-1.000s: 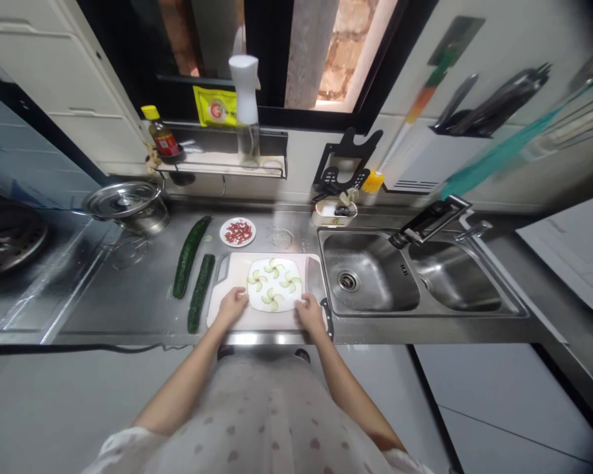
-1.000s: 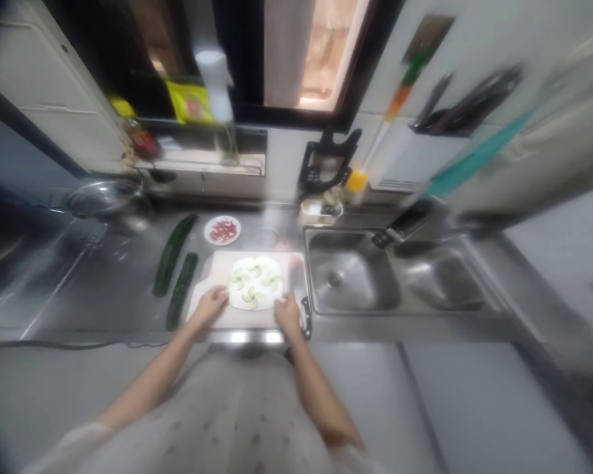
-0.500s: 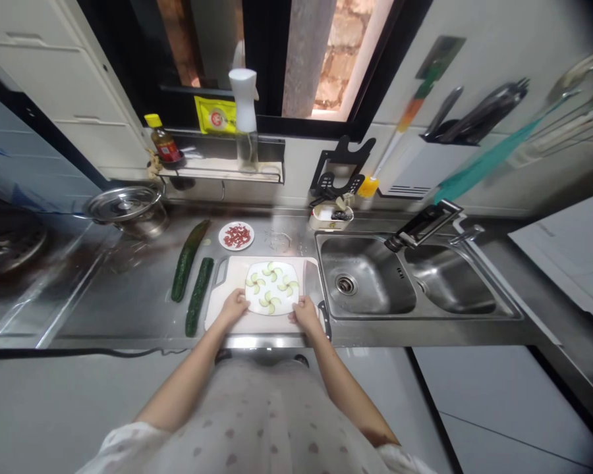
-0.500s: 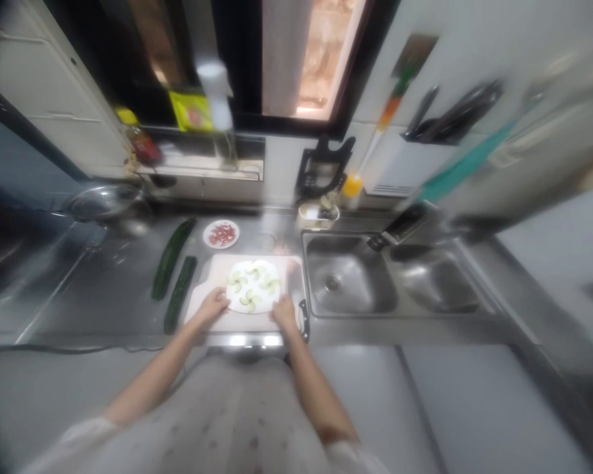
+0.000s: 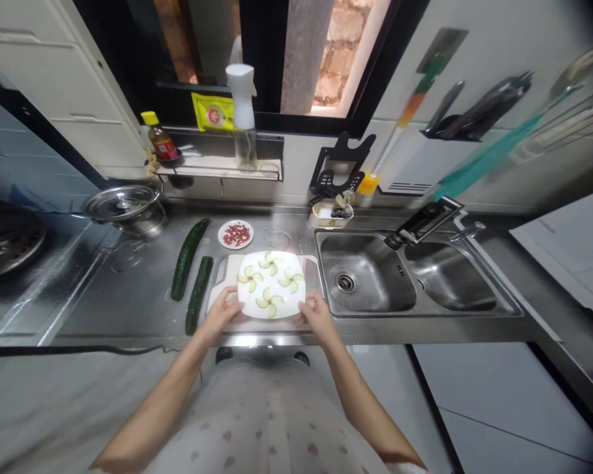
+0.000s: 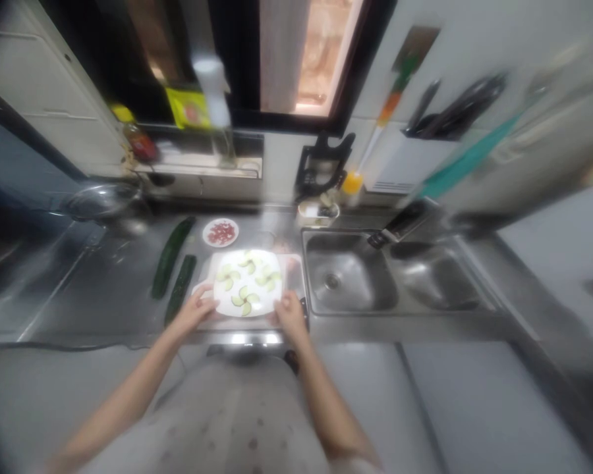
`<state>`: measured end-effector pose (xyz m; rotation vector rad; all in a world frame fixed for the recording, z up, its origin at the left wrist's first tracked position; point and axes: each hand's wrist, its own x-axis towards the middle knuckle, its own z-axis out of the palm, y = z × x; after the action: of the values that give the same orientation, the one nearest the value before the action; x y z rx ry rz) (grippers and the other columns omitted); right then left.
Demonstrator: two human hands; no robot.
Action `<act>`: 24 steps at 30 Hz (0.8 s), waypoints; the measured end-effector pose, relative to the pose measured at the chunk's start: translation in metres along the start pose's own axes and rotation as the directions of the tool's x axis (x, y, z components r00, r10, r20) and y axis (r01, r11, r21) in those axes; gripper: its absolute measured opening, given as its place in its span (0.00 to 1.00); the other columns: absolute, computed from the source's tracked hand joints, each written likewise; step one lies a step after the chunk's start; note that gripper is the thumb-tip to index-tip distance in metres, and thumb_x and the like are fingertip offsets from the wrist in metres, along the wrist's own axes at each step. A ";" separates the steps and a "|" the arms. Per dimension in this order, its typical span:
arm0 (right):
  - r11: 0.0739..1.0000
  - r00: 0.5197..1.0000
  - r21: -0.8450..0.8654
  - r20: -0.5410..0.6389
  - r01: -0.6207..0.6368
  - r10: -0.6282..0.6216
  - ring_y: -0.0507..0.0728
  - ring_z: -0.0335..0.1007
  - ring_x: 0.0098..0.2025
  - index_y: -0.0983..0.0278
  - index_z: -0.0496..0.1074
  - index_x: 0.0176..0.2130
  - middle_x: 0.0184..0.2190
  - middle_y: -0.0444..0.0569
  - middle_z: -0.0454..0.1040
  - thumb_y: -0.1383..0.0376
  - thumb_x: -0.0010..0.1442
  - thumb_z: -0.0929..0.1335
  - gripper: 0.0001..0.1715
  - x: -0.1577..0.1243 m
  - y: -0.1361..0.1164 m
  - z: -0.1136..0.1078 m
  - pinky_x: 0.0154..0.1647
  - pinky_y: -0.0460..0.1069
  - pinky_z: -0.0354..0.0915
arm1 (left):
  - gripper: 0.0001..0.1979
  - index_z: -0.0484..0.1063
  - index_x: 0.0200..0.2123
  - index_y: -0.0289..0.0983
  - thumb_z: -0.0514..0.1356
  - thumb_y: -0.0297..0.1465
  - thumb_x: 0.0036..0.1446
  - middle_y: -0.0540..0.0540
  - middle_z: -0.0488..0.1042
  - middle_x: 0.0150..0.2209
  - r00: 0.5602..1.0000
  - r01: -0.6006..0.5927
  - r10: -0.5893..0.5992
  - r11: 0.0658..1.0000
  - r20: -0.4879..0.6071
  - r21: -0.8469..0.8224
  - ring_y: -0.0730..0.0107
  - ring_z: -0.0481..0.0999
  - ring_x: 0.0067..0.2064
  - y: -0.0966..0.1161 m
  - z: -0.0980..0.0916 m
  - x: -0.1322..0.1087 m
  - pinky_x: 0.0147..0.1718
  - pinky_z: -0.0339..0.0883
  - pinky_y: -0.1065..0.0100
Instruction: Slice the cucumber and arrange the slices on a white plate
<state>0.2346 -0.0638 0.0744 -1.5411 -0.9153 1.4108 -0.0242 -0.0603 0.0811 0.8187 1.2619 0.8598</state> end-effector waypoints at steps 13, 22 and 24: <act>0.984 0.998 0.169 -0.033 -0.048 0.055 0.53 0.69 0.19 0.60 0.63 0.43 0.24 0.40 0.73 0.55 0.44 0.71 0.27 -0.040 -0.025 0.007 0.17 0.45 0.62 | 0.31 0.61 0.48 0.40 0.67 0.40 0.41 0.51 0.76 0.27 0.998 -0.040 0.036 0.996 -0.059 -0.080 0.69 0.75 0.26 0.013 0.005 -0.036 0.30 0.70 0.68; 0.927 0.987 0.339 0.065 -0.163 0.149 0.57 0.75 0.32 0.64 0.72 0.45 0.37 0.51 0.79 0.59 0.44 0.73 0.27 -0.049 -0.039 0.022 0.23 0.45 0.67 | 0.31 0.61 0.48 0.39 0.68 0.38 0.41 0.49 0.78 0.29 0.999 -0.024 0.018 0.990 -0.045 -0.137 0.70 0.76 0.27 0.015 0.007 -0.043 0.28 0.68 0.71; 0.870 0.977 0.444 0.094 -0.214 0.192 0.60 0.76 0.40 0.63 0.72 0.46 0.42 0.52 0.78 0.60 0.44 0.74 0.28 -0.052 -0.040 0.027 0.32 0.48 0.72 | 0.30 0.61 0.48 0.38 0.68 0.39 0.43 0.49 0.78 0.29 1.000 -0.025 0.023 0.990 -0.017 -0.136 0.70 0.76 0.27 0.015 0.010 -0.045 0.27 0.67 0.73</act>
<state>0.2034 -0.0930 0.1307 -1.2740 -0.4084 1.6752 -0.0203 -0.0937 0.1154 0.7207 1.1955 0.9622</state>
